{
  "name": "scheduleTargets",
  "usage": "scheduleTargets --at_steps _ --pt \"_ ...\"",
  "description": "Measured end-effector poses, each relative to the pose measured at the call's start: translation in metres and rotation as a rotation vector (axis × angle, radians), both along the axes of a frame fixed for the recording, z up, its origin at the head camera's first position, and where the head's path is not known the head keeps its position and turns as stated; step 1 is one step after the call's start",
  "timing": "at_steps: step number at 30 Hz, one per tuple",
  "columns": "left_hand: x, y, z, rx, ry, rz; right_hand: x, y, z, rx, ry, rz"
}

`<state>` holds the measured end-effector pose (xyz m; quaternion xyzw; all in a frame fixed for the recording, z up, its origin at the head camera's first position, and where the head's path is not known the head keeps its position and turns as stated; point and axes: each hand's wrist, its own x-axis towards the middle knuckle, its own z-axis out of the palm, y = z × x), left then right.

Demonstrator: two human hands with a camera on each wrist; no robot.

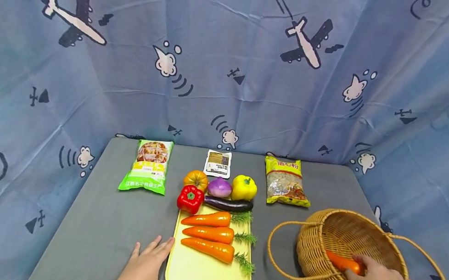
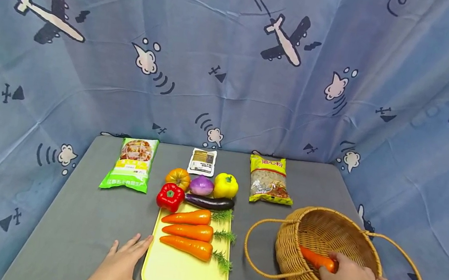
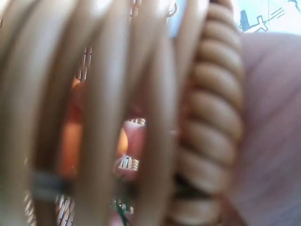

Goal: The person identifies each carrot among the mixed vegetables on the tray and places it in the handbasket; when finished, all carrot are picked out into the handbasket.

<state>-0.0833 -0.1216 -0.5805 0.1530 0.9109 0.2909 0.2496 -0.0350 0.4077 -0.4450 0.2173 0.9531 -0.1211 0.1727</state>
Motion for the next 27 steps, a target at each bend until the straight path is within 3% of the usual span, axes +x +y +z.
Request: scheduleTargets --at_steps 5,7,12,16,20,23,27 --pt "-0.002 -0.001 -0.002 -0.012 0.018 -0.012 0.001 0.000 0.003 -0.022 -0.018 0.007" --pt "-0.002 0.000 -0.003 -0.008 0.023 -0.014 0.002 -0.004 0.007 -0.010 0.026 0.008" --pt "-0.002 0.000 -0.003 -0.022 0.014 -0.011 0.011 -0.029 0.018 0.079 0.315 0.048" --pt "-0.001 0.001 -0.005 -0.043 0.008 -0.003 0.021 -0.054 0.026 0.130 0.601 0.184" --pt "0.000 0.001 -0.005 -0.046 -0.003 0.002 0.025 -0.079 0.029 0.110 0.859 0.353" --pt "-0.001 0.001 -0.004 -0.040 -0.001 -0.001 0.025 -0.096 0.026 0.069 0.972 0.465" --pt "-0.001 0.002 -0.004 -0.034 0.011 -0.017 0.022 -0.114 0.018 0.023 1.012 0.565"
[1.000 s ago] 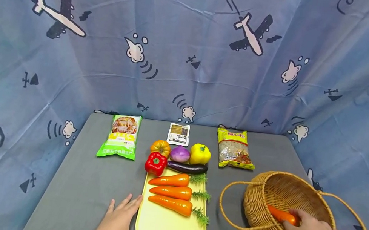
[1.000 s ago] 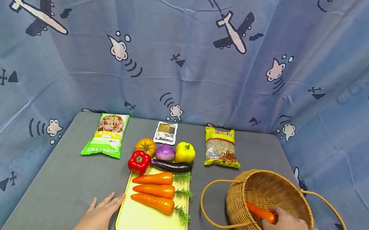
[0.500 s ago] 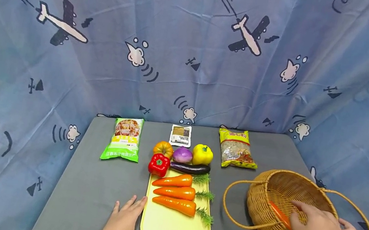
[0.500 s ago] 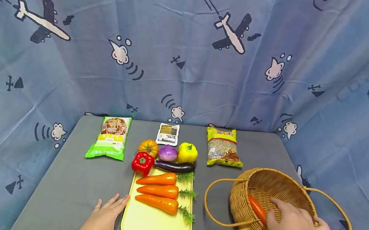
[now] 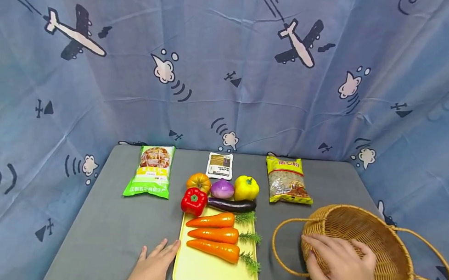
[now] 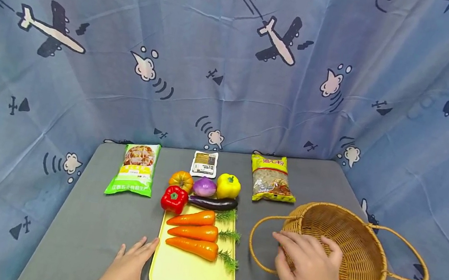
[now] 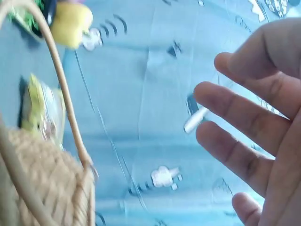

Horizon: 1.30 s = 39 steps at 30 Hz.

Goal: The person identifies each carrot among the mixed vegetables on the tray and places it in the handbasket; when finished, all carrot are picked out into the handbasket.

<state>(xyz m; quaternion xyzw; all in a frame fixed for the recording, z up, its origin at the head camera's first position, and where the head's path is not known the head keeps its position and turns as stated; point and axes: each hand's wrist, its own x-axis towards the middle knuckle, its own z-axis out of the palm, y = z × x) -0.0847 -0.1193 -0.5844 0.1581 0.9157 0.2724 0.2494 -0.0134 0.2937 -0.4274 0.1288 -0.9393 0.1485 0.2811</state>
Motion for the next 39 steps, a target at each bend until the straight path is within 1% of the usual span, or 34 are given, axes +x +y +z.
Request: scheduleTargets --at_steps 4,7,10,15,20,24,27,31,36,39 --pt "0.001 0.002 -0.004 0.022 -0.008 -0.021 -0.004 -0.014 -0.010 0.007 0.002 0.073" --pt "0.002 0.004 -0.008 0.030 -0.011 -0.027 -0.005 -0.026 -0.018 0.023 -0.016 0.118" --pt "0.002 0.004 -0.009 0.019 -0.006 -0.021 -0.008 -0.041 -0.026 0.044 -0.063 0.172" --pt "0.003 0.003 -0.006 -0.003 0.010 -0.027 -0.014 -0.066 -0.040 0.087 -0.144 0.236" --pt "0.002 0.002 -0.006 -0.011 0.012 -0.028 -0.019 -0.082 -0.054 0.073 -0.211 0.286" --pt "0.003 0.003 -0.007 -0.022 0.012 -0.018 -0.026 -0.089 -0.067 0.049 -0.225 0.304" --pt "0.003 0.004 -0.007 -0.029 0.012 -0.010 -0.031 -0.093 -0.078 0.067 -0.211 0.313" --pt "0.003 0.003 -0.004 -0.031 0.021 -0.011 -0.037 -0.100 -0.094 0.104 -0.202 0.318" --pt "0.002 0.002 0.000 -0.029 0.024 -0.010 -0.042 -0.106 -0.110 0.104 -0.241 0.309" --pt "0.002 0.001 0.001 -0.028 0.016 -0.006 -0.044 -0.108 -0.117 0.109 -0.270 0.289"
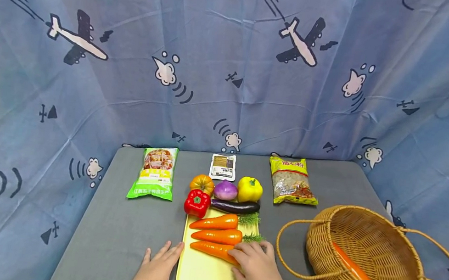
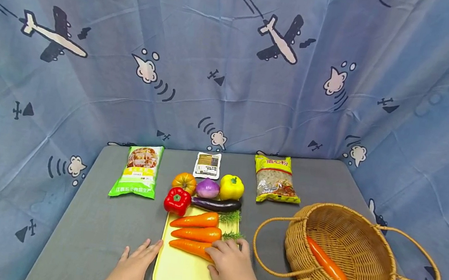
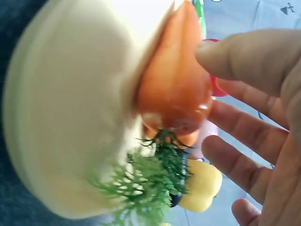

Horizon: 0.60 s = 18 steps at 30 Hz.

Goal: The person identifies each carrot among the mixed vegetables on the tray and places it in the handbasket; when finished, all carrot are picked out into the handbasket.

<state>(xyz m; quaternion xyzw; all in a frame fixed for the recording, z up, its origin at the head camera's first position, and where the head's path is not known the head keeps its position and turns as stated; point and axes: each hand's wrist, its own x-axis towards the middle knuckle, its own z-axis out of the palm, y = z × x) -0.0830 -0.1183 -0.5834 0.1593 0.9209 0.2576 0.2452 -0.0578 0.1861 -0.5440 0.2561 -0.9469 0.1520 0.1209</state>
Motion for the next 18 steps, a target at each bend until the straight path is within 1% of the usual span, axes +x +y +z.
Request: scheduleTargets --at_steps 5,11,18 --pt "0.000 0.000 0.000 -0.011 0.002 -0.005 -0.001 -0.001 -0.004 0.051 -0.045 -0.043" --pt "0.000 0.000 0.001 -0.009 -0.010 -0.006 0.000 -0.002 -0.007 0.064 -0.100 -0.070" --pt "-0.001 0.000 0.000 -0.001 -0.011 -0.003 0.001 -0.003 -0.012 0.071 -0.107 -0.081"
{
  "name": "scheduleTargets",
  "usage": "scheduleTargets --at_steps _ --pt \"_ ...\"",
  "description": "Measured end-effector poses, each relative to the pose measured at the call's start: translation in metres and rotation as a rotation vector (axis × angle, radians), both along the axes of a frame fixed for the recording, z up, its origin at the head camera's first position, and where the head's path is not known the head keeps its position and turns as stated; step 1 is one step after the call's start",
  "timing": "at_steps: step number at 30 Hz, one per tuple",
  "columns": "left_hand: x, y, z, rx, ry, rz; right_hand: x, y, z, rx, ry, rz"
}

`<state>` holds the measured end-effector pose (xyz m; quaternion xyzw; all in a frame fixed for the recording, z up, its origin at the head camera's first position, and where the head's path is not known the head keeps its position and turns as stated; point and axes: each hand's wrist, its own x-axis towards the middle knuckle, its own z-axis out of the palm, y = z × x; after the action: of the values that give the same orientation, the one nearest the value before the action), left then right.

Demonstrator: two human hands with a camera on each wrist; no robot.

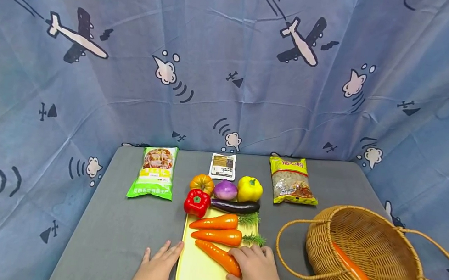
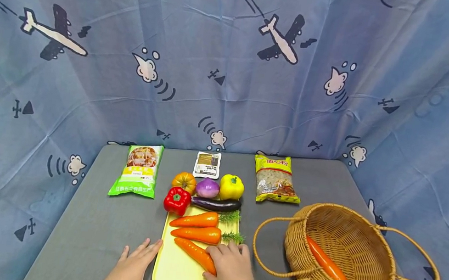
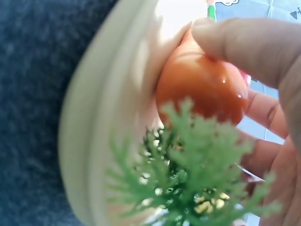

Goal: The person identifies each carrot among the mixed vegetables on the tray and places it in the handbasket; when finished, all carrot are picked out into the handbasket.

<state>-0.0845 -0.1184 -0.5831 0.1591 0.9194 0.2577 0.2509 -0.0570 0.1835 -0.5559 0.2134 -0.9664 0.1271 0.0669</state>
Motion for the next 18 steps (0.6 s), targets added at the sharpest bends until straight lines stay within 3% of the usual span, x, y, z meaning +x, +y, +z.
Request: scheduleTargets --at_steps 12,18 --pt "-0.001 -0.001 -0.004 -0.007 0.000 -0.006 0.005 -0.001 0.007 -0.062 0.054 0.021" --pt "-0.001 -0.001 -0.004 -0.004 0.007 -0.009 0.011 0.001 0.022 -0.102 0.131 0.040"
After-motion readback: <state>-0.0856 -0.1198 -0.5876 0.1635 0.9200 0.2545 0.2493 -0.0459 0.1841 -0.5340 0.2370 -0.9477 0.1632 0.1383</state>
